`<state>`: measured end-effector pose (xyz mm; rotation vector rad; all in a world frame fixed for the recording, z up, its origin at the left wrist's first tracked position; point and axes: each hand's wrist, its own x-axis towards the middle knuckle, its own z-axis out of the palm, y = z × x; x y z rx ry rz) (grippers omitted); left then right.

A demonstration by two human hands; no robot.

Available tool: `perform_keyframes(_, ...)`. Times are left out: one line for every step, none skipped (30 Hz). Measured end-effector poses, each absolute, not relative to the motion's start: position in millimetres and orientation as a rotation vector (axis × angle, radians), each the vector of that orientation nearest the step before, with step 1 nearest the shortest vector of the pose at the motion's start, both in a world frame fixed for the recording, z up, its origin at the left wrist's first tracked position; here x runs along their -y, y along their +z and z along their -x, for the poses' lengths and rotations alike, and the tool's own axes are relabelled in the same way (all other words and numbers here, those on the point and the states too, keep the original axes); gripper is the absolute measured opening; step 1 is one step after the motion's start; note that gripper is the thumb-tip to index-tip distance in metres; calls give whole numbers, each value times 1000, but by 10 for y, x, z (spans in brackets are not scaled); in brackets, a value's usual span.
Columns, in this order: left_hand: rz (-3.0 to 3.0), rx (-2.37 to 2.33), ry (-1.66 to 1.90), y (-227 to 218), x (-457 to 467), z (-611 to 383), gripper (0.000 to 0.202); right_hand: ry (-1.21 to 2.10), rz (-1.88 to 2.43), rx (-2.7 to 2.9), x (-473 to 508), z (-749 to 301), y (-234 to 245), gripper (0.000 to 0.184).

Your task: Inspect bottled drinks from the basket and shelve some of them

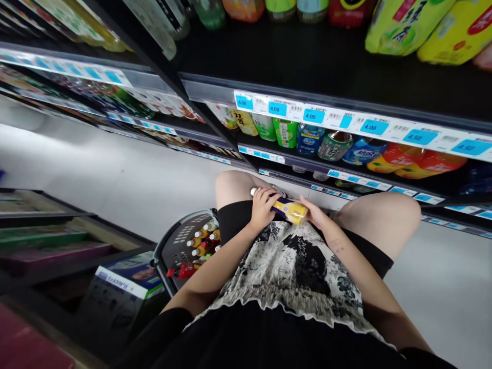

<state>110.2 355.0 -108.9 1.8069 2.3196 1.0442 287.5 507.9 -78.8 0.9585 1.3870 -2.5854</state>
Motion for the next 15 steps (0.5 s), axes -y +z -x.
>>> perform_keyframes(-1869,-2307,1002,-1092,-3549,-1128,58,-2497,-977,-1475,-5118,-2887,-795,64)
perform_keyframes(-1924,-2283,972,-1097,-3547,-1158,58,-2405,-963,-1558,-5155,-2899,-796,57)
perform_keyframes(-1972,-2250,953,-1101,-3543,-1188,56,-2319,-915,-1623,-5184,-2911,-792,52)
perform_keyframes(-2008,-2220,950,-1103,-3541,-1219,55,-2250,-846,-1660,-5203,-2921,-783,53)
perform_keyframes(-2029,-2202,965,-1101,-3540,-1247,55,-2205,-778,-1672,-5211,-2929,-770,56)
perform_keyframes(-2032,-2209,1013,-1092,-3544,-1272,56,-2187,-735,-1669,-5207,-2934,-753,61)
perform_keyframes(-1999,-2253,1099,-1076,-3551,-1293,56,-2194,-715,-1656,-5192,-2936,-732,65)
perform_keyframes(-1917,-2328,1221,-1052,-3562,-1310,56,-2226,-717,-1641,-5169,-2937,-709,68)
perform_keyframes(-1789,-2420,1371,-1021,-3577,-1322,55,-2276,-731,-1617,-5141,-2936,-685,70)
perform_keyframes(-1629,-2501,1522,-985,-3594,-1329,55,-2333,-747,-1580,-5113,-2935,-661,70)
perform_keyframes(-1459,-2548,1647,-949,-3612,-1333,56,-2389,-752,-1534,-5086,-2932,-639,69)
perform_keyframes(-1312,-2538,1733,-916,-3630,-1333,56,-2443,-744,-1485,-5065,-2928,-621,67)
perform_keyframes(-1202,-2472,1781,-888,-3647,-1333,57,-2493,-721,-1438,-5050,-2923,-609,65)
perform_keyframes(-1137,-2357,1793,-869,-3661,-1332,57,-2534,-691,-1395,-5041,-2917,-607,62)
perform_keyframes(-1090,-2220,1779,-858,-3674,-1332,56,-2566,-654,-1359,-5038,-2909,-614,60)
